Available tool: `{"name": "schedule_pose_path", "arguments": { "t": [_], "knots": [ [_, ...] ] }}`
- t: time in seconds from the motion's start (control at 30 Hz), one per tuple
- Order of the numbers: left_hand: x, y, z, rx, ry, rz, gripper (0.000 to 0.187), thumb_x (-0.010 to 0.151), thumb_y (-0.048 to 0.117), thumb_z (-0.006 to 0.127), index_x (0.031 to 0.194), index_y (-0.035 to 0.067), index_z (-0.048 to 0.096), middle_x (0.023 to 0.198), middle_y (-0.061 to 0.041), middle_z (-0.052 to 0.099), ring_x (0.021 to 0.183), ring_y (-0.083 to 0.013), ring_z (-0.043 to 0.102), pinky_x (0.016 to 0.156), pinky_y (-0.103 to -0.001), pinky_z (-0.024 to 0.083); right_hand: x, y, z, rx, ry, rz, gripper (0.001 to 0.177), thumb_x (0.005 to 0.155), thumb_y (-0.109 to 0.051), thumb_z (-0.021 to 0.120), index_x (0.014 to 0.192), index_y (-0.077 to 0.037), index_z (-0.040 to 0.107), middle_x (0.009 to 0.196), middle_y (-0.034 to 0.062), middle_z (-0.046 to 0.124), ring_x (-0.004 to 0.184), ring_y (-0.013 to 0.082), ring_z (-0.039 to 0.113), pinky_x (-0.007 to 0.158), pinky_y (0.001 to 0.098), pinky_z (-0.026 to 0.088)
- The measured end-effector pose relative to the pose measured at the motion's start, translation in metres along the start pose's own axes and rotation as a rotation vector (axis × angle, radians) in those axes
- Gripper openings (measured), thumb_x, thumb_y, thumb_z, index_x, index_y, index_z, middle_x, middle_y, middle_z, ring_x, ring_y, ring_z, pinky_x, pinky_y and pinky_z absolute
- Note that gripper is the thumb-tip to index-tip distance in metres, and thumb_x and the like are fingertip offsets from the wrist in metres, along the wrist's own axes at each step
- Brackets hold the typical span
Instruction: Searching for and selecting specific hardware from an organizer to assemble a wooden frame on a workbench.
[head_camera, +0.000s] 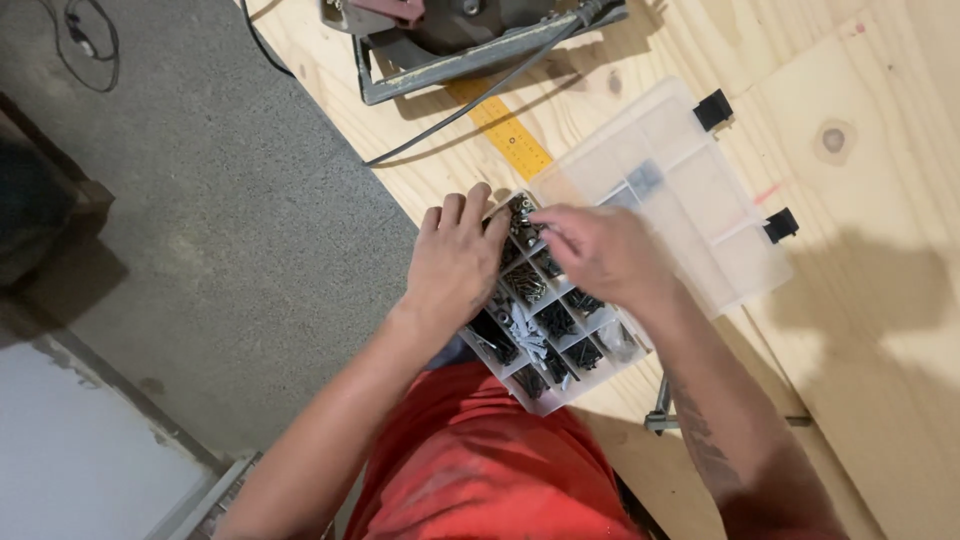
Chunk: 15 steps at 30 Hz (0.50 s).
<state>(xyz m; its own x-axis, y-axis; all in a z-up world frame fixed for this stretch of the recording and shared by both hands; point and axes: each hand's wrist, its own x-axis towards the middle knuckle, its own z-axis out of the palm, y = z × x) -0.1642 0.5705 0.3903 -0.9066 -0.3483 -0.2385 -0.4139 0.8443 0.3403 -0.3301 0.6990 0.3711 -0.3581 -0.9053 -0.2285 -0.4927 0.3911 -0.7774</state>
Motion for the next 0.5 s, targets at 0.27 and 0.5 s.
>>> {"name": "schedule_pose_path", "arguments": {
  "t": [0.27,0.5],
  "knots": [
    [0.018,0.005,0.035,0.224,0.053,-0.003,0.025,0.098,0.017,0.046,0.114,0.006,0.061,0.115,-0.014,0.05,0.096,-0.0328,0.05,0.078,-0.042,0.036,0.028,-0.027,0.0,-0.784,-0.41,-0.02,0.023,0.094,-0.025,0.047,0.095,-0.018,0.069,0.074,0.0129,0.073,0.075,0.0383,0.076,0.064,0.0536,0.058],
    [0.018,0.006,-0.009,0.245,-0.116,0.063,0.026,0.102,0.017,0.043,0.119,0.011,0.062,0.136,-0.019,0.052,0.109,-0.0353,0.055,0.086,-0.044,0.037,0.03,-0.007,0.009,-0.797,-0.457,-0.031,0.022,0.092,-0.025,0.052,0.102,-0.017,0.07,0.077,0.0168,0.073,0.079,0.0419,0.076,0.066,0.0551,0.058]
  ]
}}
